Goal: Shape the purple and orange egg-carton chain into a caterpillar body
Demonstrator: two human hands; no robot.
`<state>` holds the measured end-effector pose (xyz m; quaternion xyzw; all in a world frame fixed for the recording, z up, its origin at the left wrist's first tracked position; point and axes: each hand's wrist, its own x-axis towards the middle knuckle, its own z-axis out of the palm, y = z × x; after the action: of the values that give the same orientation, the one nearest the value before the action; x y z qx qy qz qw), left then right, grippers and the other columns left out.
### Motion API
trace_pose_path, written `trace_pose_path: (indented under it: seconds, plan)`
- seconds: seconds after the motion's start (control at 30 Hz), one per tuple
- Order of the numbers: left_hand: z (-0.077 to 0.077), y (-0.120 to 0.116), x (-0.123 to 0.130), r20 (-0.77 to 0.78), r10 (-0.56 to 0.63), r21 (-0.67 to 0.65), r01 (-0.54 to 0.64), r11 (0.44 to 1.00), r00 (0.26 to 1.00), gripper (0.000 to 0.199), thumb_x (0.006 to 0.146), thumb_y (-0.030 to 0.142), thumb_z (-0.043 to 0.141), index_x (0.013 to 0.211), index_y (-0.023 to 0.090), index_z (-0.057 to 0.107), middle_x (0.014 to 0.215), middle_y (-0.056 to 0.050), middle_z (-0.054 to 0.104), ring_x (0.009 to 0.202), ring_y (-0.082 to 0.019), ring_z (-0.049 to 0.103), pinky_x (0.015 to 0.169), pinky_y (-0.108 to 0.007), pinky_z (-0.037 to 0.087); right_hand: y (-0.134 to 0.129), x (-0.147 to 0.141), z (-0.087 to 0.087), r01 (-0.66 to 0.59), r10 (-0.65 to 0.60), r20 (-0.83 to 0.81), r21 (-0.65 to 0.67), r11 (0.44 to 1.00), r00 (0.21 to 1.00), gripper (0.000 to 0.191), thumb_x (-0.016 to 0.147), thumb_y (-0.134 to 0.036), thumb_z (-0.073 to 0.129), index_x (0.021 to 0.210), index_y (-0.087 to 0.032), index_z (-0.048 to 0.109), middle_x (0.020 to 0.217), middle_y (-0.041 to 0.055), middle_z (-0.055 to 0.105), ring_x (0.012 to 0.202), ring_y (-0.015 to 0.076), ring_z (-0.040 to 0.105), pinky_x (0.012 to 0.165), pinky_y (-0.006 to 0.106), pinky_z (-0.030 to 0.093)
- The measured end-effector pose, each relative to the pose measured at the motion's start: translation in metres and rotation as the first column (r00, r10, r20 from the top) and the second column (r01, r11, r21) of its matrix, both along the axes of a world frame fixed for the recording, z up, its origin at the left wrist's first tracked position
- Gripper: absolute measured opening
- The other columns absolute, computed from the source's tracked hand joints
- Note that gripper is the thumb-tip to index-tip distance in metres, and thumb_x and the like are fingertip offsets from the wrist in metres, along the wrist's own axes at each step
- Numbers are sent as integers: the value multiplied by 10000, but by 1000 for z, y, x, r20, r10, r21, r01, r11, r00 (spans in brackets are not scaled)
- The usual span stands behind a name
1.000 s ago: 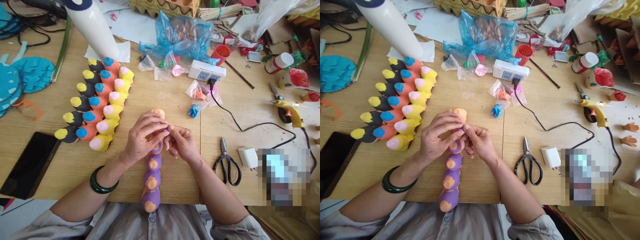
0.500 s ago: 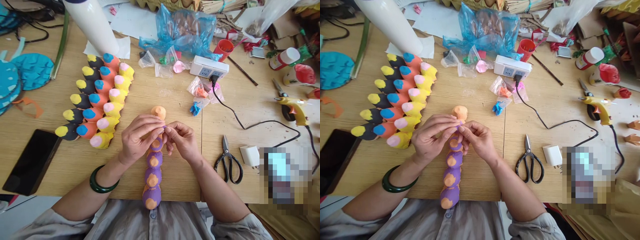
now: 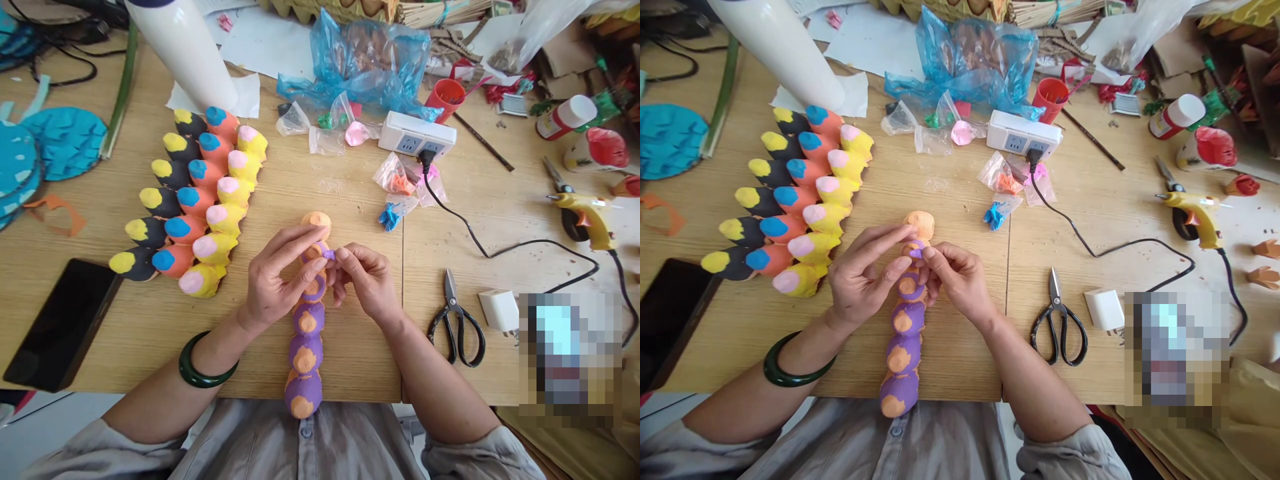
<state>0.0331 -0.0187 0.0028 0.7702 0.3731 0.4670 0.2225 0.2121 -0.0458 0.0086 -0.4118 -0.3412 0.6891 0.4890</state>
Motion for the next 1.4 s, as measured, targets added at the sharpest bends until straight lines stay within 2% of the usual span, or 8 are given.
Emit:
trace_pose_path:
  seconds: [0.23,0.37,0.53,0.67,0.87,1.07,1.23,1.4]
  plan:
    - [-1,0,2,116,-22,-54,29,998,993,142,1033,171,728,1067,278,816,1032,-13,844,1035,-198,793,955,-379,662,1,0,-2,-62,61,-23,-23,998,998,499,881,-666,828,861,-187,689,662,-26,714,438,94,619,441,215,527]
    - [-1,-1,2,137,-40,-23,44,999,990,145,1027,157,736,1075,267,819,1054,-20,845,1041,-188,788,968,-362,650,1,-1,-5,-109,103,-121,-48,993,987,478,882,-628,848,856,-190,661,680,-34,727,416,76,569,461,232,575]
    - [-3,-3,1,148,-38,-154,61,986,988,214,1055,306,723,1245,263,811,1258,-66,823,1163,-221,778,1009,-368,651,2,-1,-8,-110,94,-173,-89,990,981,503,885,-657,827,829,-195,639,637,-53,696,382,67,526,412,215,550]
    - [-4,-1,2,191,-46,-155,77,985,981,107,1038,220,735,1051,276,826,1091,-27,844,1106,-209,781,1013,-397,646,2,-1,-8,-134,120,-170,-75,988,978,494,907,-647,811,823,-185,658,631,-37,709,387,79,564,425,219,563]
    - [-4,0,1,162,-26,-147,50,988,986,100,1049,265,732,994,287,813,1019,-15,844,1050,-217,787,986,-429,651,2,-1,-6,-151,139,-172,-60,987,975,467,873,-614,864,867,-181,691,697,-24,744,438,86,609,473,230,604]
    - [-5,-1,0,206,-65,-219,110,969,976,229,1064,351,717,1260,282,814,1276,-62,824,1206,-225,761,1055,-399,631,3,0,-4,-147,122,-244,-87,985,962,469,899,-621,833,829,-186,670,668,-42,710,416,72,553,439,225,595]
    - [-5,0,2,171,-35,-173,65,983,985,118,1056,288,717,1003,274,822,1032,-26,854,1082,-224,781,1009,-434,644,2,-1,-7,-199,175,-226,-89,976,958,483,921,-639,800,852,-176,683,671,-21,722,432,87,585,453,236,604]
    - [-5,-2,0,180,-9,-195,45,980,984,104,1052,314,732,1042,278,829,1068,-30,847,1078,-222,786,1004,-417,647,1,-2,-8,-166,145,-218,-79,983,965,446,899,-604,841,888,-182,696,714,-28,733,445,80,579,476,249,623]
